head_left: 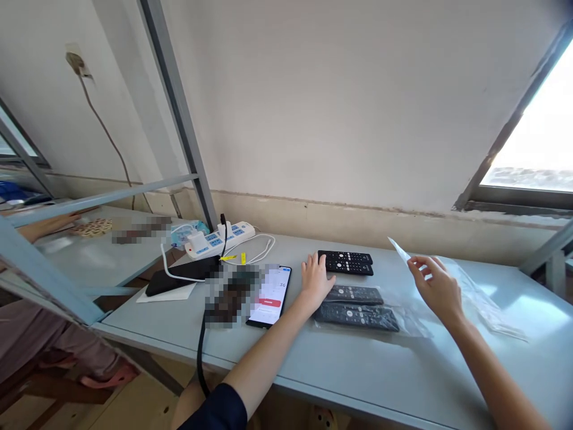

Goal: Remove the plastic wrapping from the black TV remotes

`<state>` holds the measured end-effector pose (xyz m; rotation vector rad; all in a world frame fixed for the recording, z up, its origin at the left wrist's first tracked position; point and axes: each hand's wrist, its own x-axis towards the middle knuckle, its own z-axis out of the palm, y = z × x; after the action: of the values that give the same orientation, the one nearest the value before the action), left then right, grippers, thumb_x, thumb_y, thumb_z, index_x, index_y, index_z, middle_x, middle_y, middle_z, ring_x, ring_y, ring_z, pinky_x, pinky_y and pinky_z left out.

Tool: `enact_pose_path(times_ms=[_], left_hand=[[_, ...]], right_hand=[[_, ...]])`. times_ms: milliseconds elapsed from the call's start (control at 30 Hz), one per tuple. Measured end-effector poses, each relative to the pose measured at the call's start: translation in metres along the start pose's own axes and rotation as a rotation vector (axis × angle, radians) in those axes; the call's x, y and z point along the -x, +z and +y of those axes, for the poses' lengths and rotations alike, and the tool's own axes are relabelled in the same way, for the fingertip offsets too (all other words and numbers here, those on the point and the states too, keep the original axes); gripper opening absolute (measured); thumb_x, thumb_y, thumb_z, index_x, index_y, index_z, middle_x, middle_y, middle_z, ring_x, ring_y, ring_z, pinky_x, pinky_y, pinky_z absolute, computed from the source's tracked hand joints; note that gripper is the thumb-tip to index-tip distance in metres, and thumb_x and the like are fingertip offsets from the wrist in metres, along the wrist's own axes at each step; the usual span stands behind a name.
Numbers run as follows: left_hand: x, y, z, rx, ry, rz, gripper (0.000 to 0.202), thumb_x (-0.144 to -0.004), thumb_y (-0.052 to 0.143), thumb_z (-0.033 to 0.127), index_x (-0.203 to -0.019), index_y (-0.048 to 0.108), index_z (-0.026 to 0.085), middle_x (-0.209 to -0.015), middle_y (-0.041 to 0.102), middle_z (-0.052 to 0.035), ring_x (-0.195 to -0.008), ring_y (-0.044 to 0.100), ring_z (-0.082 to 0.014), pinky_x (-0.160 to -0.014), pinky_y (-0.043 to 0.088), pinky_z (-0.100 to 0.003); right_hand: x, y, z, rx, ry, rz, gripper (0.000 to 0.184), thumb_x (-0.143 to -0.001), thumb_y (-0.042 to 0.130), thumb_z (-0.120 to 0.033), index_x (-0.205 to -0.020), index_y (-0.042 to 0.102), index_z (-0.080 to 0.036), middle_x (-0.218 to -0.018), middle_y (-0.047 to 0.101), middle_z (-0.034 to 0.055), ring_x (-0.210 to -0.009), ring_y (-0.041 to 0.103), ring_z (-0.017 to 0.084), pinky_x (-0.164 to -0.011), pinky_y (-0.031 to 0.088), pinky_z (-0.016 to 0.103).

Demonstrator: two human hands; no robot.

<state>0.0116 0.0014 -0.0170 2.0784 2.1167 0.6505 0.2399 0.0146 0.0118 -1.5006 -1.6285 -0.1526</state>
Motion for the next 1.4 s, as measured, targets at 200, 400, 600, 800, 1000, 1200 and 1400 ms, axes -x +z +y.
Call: enact_pose_path(times_ms=[200,400,600,800,1000,1200,1400], left_hand=[[0.001,0.000,0.000,0.014,-0.009,-0.071,0.036,-0.081,0.058,0.025,-0.116,0.054,0.017,-0.124,0.056,-0.0100,-0.117,0.051,-0.0250,-0.099,0.038,-0.039],[0.004,-0.003,0.001,0.023,-0.002,-0.083,0.033,-0.082,0.056,0.024,-0.115,0.054,0.017,-0.121,0.057,-0.0093,-0.115,0.052,-0.0232,-0.099,0.039,-0.037],[0.003,-0.002,0.001,0.031,0.016,-0.090,0.033,-0.084,0.054,0.022,-0.116,0.054,0.016,-0.120,0.057,-0.0101,-0.116,0.051,-0.0234,-0.099,0.039,-0.037],[0.005,-0.003,0.001,0.065,0.055,-0.095,0.028,-0.085,0.049,0.016,-0.112,0.057,0.020,-0.117,0.058,-0.0066,-0.114,0.052,-0.0201,-0.098,0.039,-0.034],[0.003,-0.002,0.000,0.132,0.054,-0.080,0.032,-0.081,0.057,0.017,-0.113,0.055,0.020,-0.117,0.060,-0.0076,-0.113,0.053,-0.0212,-0.096,0.040,-0.034],[0.000,0.001,-0.003,0.150,0.067,-0.085,0.033,-0.076,0.062,0.018,-0.108,0.056,0.021,-0.115,0.062,-0.0067,-0.112,0.054,-0.0221,-0.096,0.039,-0.037],[0.002,0.002,0.000,0.111,0.100,-0.087,0.037,-0.073,0.061,0.019,-0.109,0.056,0.021,-0.116,0.061,-0.0078,-0.114,0.052,-0.0239,-0.095,0.040,-0.038]], right_hand=[[0.001,0.000,-0.002,-0.014,-0.034,0.003,0.057,-0.076,0.031,-0.068,-0.072,0.059,-0.018,-0.073,0.056,0.0053,-0.044,0.043,0.009,-0.045,0.028,0.022],[0.002,-0.002,-0.006,0.003,-0.039,-0.058,0.067,-0.073,0.024,-0.078,-0.071,0.058,-0.020,-0.075,0.056,0.0076,-0.046,0.045,0.012,-0.044,0.027,0.024],[0.000,0.005,0.004,0.076,-0.025,-0.179,0.080,-0.064,0.012,-0.089,-0.072,0.056,-0.022,-0.075,0.055,0.0082,-0.053,0.050,0.016,-0.043,0.031,0.026],[-0.002,0.014,0.019,0.098,0.033,-0.372,0.074,-0.058,0.018,-0.084,-0.072,0.055,-0.021,-0.087,0.059,0.0111,-0.055,0.054,0.018,-0.045,0.036,0.029],[-0.002,0.018,0.032,0.134,0.026,-0.519,0.046,-0.067,0.030,-0.057,-0.080,0.057,-0.022,-0.075,0.063,0.0061,-0.057,0.057,0.019,-0.050,0.039,0.027],[0.003,0.019,0.032,0.145,-0.011,-0.557,0.030,-0.076,0.038,-0.041,-0.082,0.060,-0.022,-0.077,0.065,0.0011,-0.058,0.057,0.015,-0.053,0.040,0.023],[0.007,0.016,0.030,0.173,-0.008,-0.564,0.025,-0.081,0.046,-0.036,-0.089,0.066,-0.023,-0.095,0.064,0.0010,-0.065,0.057,0.013,-0.063,0.043,0.023]])
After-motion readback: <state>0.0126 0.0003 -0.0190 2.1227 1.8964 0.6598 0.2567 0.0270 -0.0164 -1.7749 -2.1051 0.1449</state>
